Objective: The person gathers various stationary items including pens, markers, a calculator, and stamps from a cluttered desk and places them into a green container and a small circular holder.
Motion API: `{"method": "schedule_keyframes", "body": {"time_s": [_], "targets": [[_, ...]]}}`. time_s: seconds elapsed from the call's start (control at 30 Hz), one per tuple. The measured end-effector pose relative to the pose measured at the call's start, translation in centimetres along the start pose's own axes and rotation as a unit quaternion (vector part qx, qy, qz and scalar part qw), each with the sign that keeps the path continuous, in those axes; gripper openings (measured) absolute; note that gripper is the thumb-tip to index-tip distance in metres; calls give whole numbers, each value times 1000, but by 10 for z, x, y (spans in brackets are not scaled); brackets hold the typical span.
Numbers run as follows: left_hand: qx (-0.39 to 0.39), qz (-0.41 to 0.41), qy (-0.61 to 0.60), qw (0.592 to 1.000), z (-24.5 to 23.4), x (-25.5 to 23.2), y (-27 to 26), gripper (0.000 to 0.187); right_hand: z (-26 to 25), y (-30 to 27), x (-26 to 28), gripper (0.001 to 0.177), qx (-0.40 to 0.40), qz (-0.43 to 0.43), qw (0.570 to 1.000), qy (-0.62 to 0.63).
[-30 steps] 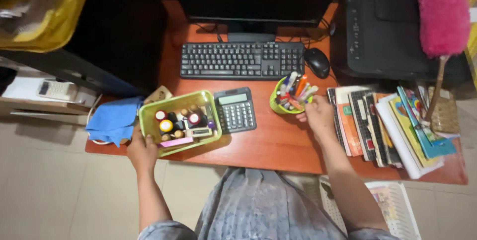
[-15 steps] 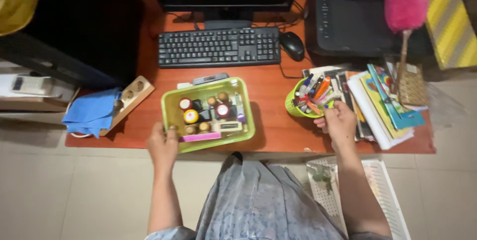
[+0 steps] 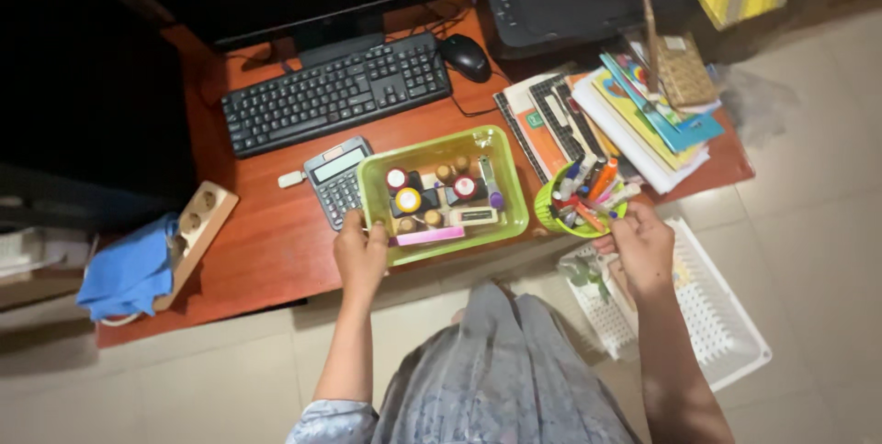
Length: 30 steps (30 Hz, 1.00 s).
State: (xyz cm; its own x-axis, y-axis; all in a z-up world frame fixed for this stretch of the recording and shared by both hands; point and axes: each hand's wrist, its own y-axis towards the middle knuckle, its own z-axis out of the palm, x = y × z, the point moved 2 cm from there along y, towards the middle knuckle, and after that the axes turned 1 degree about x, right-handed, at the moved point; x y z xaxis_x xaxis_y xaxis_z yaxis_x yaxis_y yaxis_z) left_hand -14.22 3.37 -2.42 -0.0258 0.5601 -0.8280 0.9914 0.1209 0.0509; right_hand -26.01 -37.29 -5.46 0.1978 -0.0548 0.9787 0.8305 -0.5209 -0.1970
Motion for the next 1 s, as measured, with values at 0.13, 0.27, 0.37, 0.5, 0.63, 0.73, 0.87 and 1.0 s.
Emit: {"method": "schedule_keyframes", "body": {"time_s": [0.13,0.27,0.37,0.5,0.63,0.73,0.87,1.0], "targets": [[37,27,8,999,9,-3,-8,14,-20,-27,-12,27,-40,17,999,31],[71,37,-20,997,17,-8,-24,16,-41,-64,-14,28,-73,4,997,14],[102,14,-3,995,29,-13,-37,16,-58,-76,-14,31,-101,-2,994,27],[128,23,5,992,51,-31,-61,17,-92,-96,-16,38,-153,38,987,-23],[149,25,-6,989,83,-50,-91,15,-131,-108,-17,40,-159,47,986,-33],[148,42,-2,988,115,-59,-118,16,-168,-113,-23,39,-157,56,985,-51],[141,45,23,989,157,-69,-162,18,-217,-112,-42,39,-151,70,985,-48],[154,1,-8,988,195,-74,-204,19,-267,-117,-58,39,-133,64,987,-58]]}}
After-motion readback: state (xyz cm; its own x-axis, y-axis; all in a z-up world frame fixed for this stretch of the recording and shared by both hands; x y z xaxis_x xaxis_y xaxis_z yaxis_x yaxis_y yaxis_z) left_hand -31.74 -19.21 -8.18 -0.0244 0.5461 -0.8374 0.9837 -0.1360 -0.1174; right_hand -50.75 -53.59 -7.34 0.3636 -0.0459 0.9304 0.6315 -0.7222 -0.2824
